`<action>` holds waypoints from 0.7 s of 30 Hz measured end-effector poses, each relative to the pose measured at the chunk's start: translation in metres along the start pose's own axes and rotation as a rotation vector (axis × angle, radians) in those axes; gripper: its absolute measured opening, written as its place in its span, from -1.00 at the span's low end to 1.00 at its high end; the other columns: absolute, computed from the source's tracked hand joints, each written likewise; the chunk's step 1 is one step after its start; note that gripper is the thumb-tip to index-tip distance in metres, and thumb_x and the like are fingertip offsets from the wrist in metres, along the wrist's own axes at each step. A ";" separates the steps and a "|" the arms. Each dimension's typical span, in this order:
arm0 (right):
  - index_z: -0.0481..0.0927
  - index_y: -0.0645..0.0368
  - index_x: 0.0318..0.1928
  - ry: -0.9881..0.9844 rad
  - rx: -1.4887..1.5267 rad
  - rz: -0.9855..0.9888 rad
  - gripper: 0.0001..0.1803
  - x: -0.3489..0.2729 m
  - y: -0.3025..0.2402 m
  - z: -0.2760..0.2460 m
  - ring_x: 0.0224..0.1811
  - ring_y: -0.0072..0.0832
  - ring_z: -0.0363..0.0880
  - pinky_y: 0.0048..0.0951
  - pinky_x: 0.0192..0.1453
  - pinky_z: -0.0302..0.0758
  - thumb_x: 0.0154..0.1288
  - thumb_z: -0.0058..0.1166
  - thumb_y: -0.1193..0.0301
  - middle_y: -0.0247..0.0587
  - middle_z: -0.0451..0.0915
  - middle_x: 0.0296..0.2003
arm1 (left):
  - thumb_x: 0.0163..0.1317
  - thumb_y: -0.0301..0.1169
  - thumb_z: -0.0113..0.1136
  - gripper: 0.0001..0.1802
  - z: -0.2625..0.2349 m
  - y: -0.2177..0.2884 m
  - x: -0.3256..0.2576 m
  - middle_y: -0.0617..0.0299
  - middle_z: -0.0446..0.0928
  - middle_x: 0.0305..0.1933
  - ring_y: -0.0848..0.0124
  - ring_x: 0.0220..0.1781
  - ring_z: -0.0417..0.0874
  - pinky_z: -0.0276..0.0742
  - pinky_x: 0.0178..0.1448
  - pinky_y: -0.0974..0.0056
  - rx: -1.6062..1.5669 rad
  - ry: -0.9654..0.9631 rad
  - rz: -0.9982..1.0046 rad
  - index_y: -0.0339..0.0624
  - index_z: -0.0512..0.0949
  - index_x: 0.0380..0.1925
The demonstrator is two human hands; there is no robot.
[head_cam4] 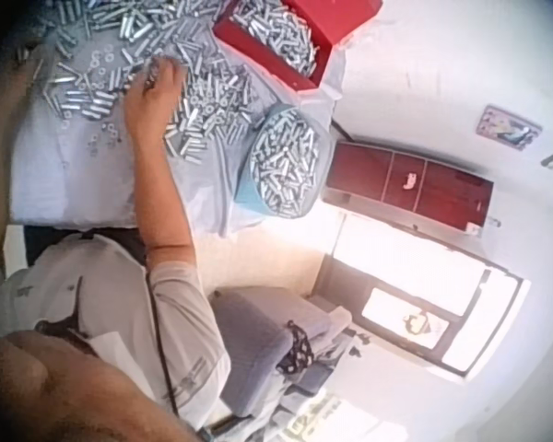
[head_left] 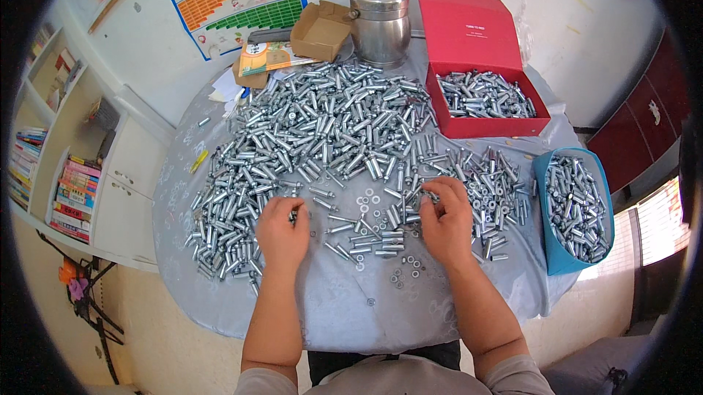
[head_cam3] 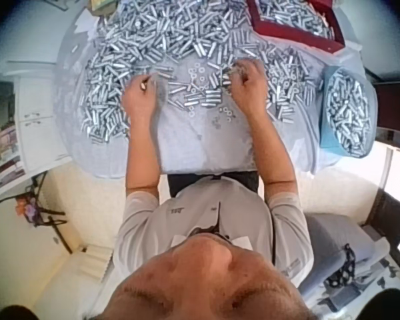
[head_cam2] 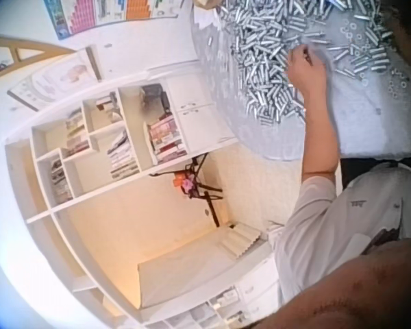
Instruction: The person repeatedly picks a bolt and a nut from a large pile on a table, threads the nut onto the bolt by hand, and places the assembled pair back on the table. The process is repeated continuously with no tools used.
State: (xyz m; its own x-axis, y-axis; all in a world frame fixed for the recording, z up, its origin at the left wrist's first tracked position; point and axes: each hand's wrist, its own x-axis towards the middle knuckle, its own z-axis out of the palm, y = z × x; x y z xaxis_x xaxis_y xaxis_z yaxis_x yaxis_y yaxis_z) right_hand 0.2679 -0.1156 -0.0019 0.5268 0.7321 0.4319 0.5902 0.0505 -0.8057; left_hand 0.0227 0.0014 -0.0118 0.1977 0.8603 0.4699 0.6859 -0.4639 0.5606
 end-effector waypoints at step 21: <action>0.60 0.21 -0.18 0.029 0.141 0.039 -0.83 -0.004 0.003 0.010 -0.52 -0.58 0.42 -0.58 -0.49 0.37 0.19 0.14 0.60 -0.19 0.52 -0.17 | 0.05 -0.52 0.28 -0.69 -0.005 -0.002 -0.002 0.16 0.66 -0.28 0.36 -0.27 0.66 0.56 -0.21 0.26 -0.205 -0.303 -0.193 -0.23 0.59 -0.14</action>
State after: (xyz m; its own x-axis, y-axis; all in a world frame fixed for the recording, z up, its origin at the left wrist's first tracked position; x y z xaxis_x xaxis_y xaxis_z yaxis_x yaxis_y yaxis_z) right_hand 0.2616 -0.1119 -0.0099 0.5666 0.7153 0.4092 0.4783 0.1189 -0.8701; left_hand 0.0174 -0.0009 -0.0103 0.2974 0.9448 0.1376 0.5827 -0.2938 0.7577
